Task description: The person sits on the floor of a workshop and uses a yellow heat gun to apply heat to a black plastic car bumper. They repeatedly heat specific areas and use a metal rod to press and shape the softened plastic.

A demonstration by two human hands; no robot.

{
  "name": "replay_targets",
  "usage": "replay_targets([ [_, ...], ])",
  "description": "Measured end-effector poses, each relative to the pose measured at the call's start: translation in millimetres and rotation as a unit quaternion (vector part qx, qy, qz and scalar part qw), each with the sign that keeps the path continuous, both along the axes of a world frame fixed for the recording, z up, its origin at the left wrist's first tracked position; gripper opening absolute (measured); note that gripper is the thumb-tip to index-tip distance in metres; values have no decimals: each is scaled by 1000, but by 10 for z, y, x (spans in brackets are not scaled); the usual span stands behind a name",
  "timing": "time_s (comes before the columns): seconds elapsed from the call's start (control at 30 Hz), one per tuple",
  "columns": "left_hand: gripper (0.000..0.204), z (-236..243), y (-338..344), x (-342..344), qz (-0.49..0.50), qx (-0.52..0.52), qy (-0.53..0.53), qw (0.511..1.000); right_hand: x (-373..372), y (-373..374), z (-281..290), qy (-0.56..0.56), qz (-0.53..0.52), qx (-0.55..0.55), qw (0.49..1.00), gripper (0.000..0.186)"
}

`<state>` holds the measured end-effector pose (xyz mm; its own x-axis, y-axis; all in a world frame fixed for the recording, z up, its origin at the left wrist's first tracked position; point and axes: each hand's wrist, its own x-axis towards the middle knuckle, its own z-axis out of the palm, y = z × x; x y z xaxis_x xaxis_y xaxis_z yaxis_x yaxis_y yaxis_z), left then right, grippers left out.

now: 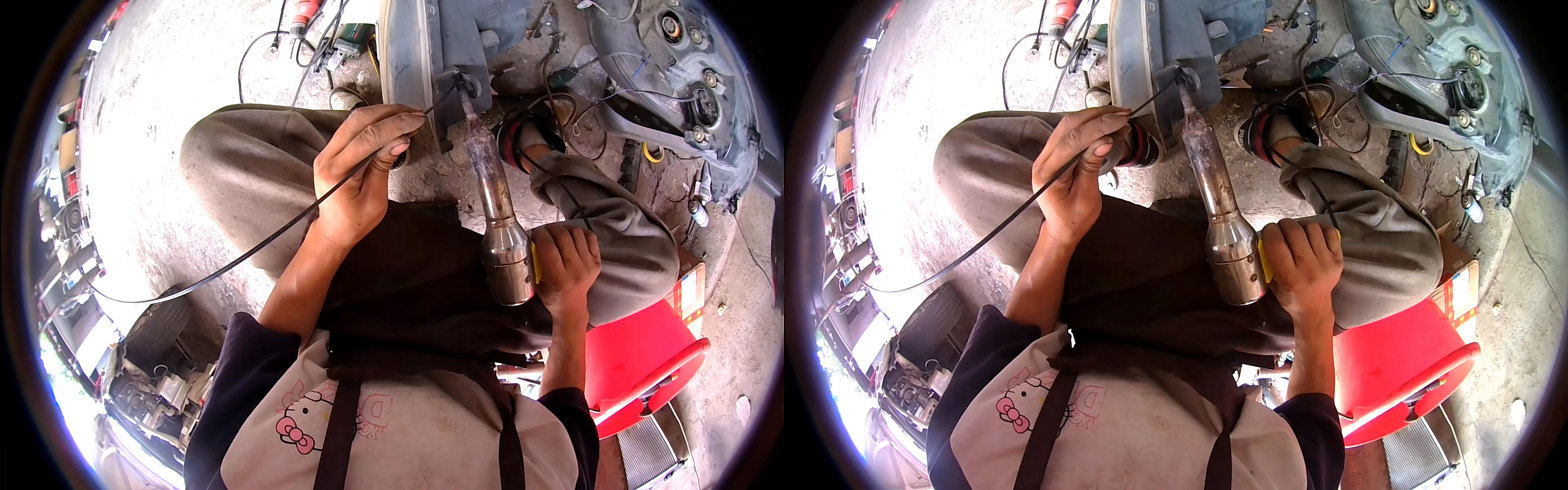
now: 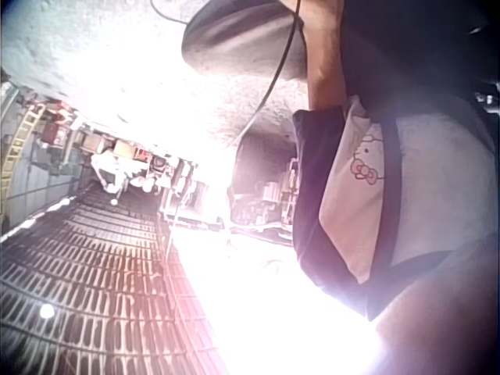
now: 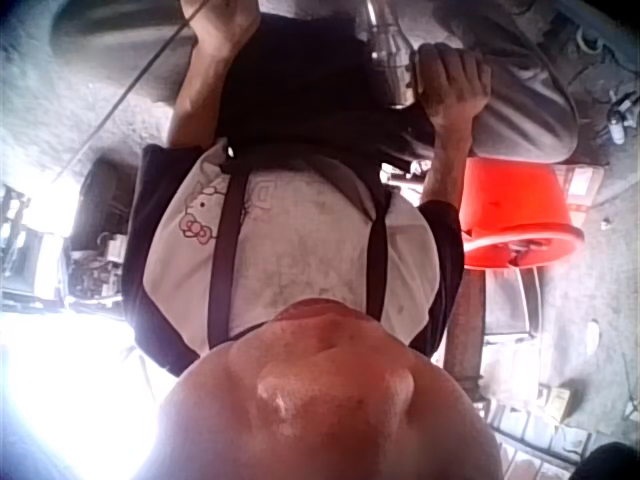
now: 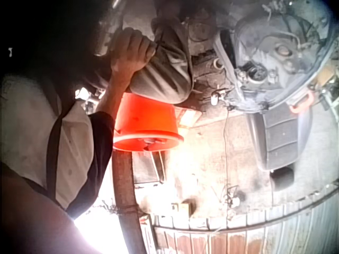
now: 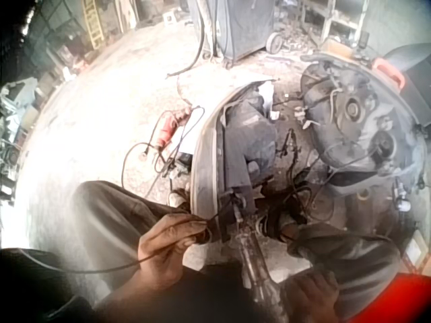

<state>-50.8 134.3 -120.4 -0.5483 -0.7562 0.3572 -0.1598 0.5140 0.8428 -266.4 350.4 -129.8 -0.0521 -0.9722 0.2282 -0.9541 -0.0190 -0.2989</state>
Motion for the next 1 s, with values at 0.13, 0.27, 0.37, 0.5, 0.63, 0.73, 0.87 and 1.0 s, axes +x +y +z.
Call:
replay_targets([
  [0.13,18,6,13,11,3,18,-6,1000,1,-3,3,-1,1,0,1000,24],
  [0.27,18,7,-4,5,-3,0,-3,1000,-4,-4,2,-2,2,0,1000,24],
  [0.37,18,-3,-6,7,-4,1,-1,1000,-5,6,-8,-2,1,-1,1000,24],
  [0.5,18,-1,-2,4,-3,4,-1,1000,-4,13,-11,-1,1,1,1000,24],
  [0.63,18,-3,-1,4,-1,1,-1,1000,-1,8,-4,-2,1,1,1000,24],
  [0.73,18,-10,-3,5,-1,6,-3,1000,0,4,-2,-3,0,2,1000,24],
  [0.87,18,5,1,5,-1,3,-6,1000,9,4,7,-7,-2,5,1000,24],
  [1.0,18,-17,-2,4,-3,4,-4,1000,9,0,20,-8,-5,2,1000,23],
])
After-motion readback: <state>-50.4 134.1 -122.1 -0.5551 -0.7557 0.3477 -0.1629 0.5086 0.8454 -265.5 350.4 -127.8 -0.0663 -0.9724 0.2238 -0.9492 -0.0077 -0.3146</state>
